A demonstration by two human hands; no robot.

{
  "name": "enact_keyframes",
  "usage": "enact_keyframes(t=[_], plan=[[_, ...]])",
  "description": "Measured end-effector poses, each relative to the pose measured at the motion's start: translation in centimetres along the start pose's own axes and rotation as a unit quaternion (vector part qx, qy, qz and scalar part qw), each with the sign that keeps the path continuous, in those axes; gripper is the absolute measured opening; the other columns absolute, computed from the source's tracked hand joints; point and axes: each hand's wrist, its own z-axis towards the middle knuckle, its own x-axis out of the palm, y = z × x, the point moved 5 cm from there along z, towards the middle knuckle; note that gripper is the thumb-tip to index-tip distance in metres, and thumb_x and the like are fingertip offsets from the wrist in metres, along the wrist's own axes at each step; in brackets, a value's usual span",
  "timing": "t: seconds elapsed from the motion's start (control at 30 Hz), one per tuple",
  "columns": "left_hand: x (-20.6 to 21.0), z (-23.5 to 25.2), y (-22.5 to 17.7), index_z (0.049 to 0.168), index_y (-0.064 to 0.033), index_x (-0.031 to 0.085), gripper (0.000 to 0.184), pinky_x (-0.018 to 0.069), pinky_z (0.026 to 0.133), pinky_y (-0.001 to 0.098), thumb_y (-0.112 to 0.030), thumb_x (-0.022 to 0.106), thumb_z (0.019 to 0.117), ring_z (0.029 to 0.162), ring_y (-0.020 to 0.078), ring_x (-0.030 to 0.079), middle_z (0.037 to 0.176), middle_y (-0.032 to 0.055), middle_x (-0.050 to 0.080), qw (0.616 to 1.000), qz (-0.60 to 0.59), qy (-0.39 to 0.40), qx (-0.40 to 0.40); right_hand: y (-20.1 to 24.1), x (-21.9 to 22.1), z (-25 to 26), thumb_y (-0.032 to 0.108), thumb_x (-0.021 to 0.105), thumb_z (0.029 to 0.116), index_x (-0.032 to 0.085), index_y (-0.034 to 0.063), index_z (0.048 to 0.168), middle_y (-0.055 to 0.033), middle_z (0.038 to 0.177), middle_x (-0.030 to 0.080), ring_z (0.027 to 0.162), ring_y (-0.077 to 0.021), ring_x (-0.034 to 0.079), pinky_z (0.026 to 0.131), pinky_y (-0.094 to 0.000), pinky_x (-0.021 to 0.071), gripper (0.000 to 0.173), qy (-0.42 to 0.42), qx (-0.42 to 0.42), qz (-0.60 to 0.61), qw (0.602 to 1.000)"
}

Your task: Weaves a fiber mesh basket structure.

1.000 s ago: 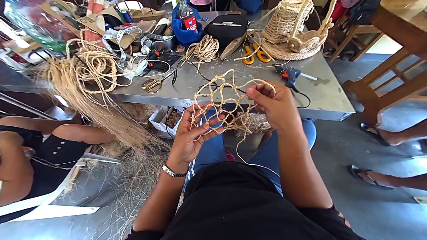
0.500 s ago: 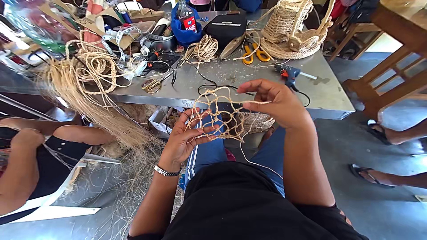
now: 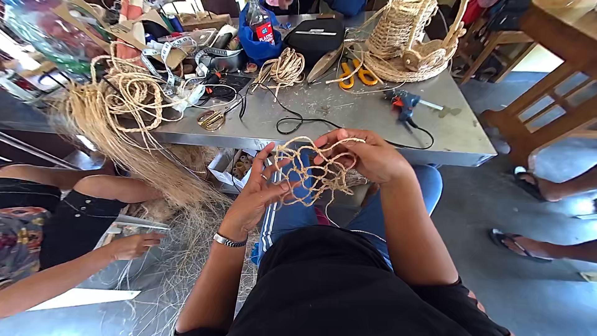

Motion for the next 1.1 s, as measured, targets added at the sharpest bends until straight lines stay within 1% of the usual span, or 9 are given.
enact_keyframes(t=[0.13,0.27,0.33,0.47,0.6,0.73,0.83,0.93,1.1], plan=[[0.0,0.6,-1.7,0.155,-0.0233,0.041,0.072,0.0523,0.101,0.0353,-0.037,0.074,0.0925,0.125,0.0151,0.058,0.149,-0.0007,0.051,0.98,0.165,-0.027,0.106,-0.2,-0.1,0.0,0.033,0.033,0.1116,0.07,0.0077,0.121,0.0004,0.095,0.075,0.077,-0.0011,0.065,0.064,-0.016,0.0512,0.046,-0.021,0.021,0.009,1.0],[1.7,0.9,-3.9,0.132,-0.009,0.064,0.039,0.0534,0.101,0.0336,-0.03,0.067,0.0995,0.116,0.0153,0.064,0.127,0.0035,0.067,0.958,0.183,-0.031,0.219,-0.2,0.1,0.1,0.034,0.031,0.1124,0.07,0.0072,0.117,0.0004,0.089,0.075,0.078,-0.0036,0.069,0.066,-0.0186,0.0562,0.047,-0.036,0.038,0.027,0.998],[2.3,1.1,-4.3,0.118,-0.0077,0.071,0.025,0.0558,0.096,0.0322,-0.025,0.062,0.1032,0.107,0.0132,0.068,0.116,0.0026,0.073,0.954,0.182,-0.043,0.235,-0.2,0.2,0.1,0.033,0.032,0.1123,0.071,0.008,0.116,0.0012,0.087,0.075,0.073,-0.0013,0.067,0.062,-0.0168,0.0529,0.047,-0.038,0.043,0.025,0.998],[2.5,1.8,-4.0,0.108,-0.0096,0.072,0.028,0.058,0.084,0.0297,-0.026,0.05,0.1088,0.091,0.0106,0.069,0.105,0.0008,0.073,0.961,0.147,-0.066,0.225,-0.3,-0.1,-0.1,0.024,0.04,0.1099,0.07,0.008,0.117,0.0028,0.091,0.075,0.065,0.0038,0.057,0.056,-0.0134,0.0444,0.035,-0.022,0.028,-0.001,0.999],[2.0,1.6,-4.1,0.113,-0.0111,0.072,0.031,0.0605,0.079,0.03,-0.031,0.047,0.1095,0.081,0.0099,0.068,0.093,-0.0005,0.07,0.975,0.087,-0.095,0.182,-0.3,-1.1,-0.9,0.021,0.058,0.1046,0.073,0.0098,0.111,0.0036,0.096,0.075,0.068,0.0055,0.055,0.059,-0.0124,0.0428,0.02,-0.004,0.017,-0.04,0.999],[1.8,1.9,-3.9,0.117,-0.009,0.072,0.033,0.0613,0.077,0.0309,-0.03,0.047,0.1096,0.074,0.0097,0.066,0.082,-0.0017,0.065,0.98,0.036,-0.088,0.175,0.1,-2.0,-1.4,0.024,0.066,0.0988,0.073,0.0115,0.107,0.0009,0.095,0.076,0.079,-0.0006,0.067,0.066,-0.0162,0.0531,0.017,0.002,0.007,-0.015,1.0],[1.9,2.0,-4.0,0.119,-0.011,0.072,0.025,0.0607,0.084,0.0347,-0.024,0.054,0.1067,0.081,0.0101,0.067,0.095,-0.0009,0.07,0.98,0.04,-0.071,0.183,0.3,-2.3,-1.3,0.025,0.064,0.1005,0.073,0.012,0.101,0.0032,0.086,0.073,0.065,0.0023,0.058,0.058,-0.0142,0.0465,0.016,-0.024,-0.016,-0.004,1.0],[2.0,2.2,-3.7,0.124,-0.0107,0.07,0.025,0.0617,0.083,0.0329,-0.013,0.065,0.0997,0.088,0.0129,0.07,0.109,0.0027,0.072,0.978,0.073,-0.058,0.188,0.6,-2.2,-1.3,0.023,0.062,0.1016,0.073,0.0114,0.1,0.0037,0.084,0.073,0.063,0.003,0.057,0.057,-0.0136,0.0464,0.016,-0.036,-0.018,0.019,0.999],[2.1,2.5,-3.5,0.127,-0.012,0.066,0.033,0.061,0.075,0.0296,-0.008,0.071,0.0945,0.078,0.0112,0.066,0.094,0.001,0.067,0.97,0.125,-0.052,0.202,0.6,-2.1,-1.2,0.016,0.062,0.1001,0.067,0.0092,0.118,0.0004,0.091,0.073,0.066,0.0012,0.058,0.058,-0.0141,0.0458,0.02,-0.047,-0.005,0.034,0.998]])
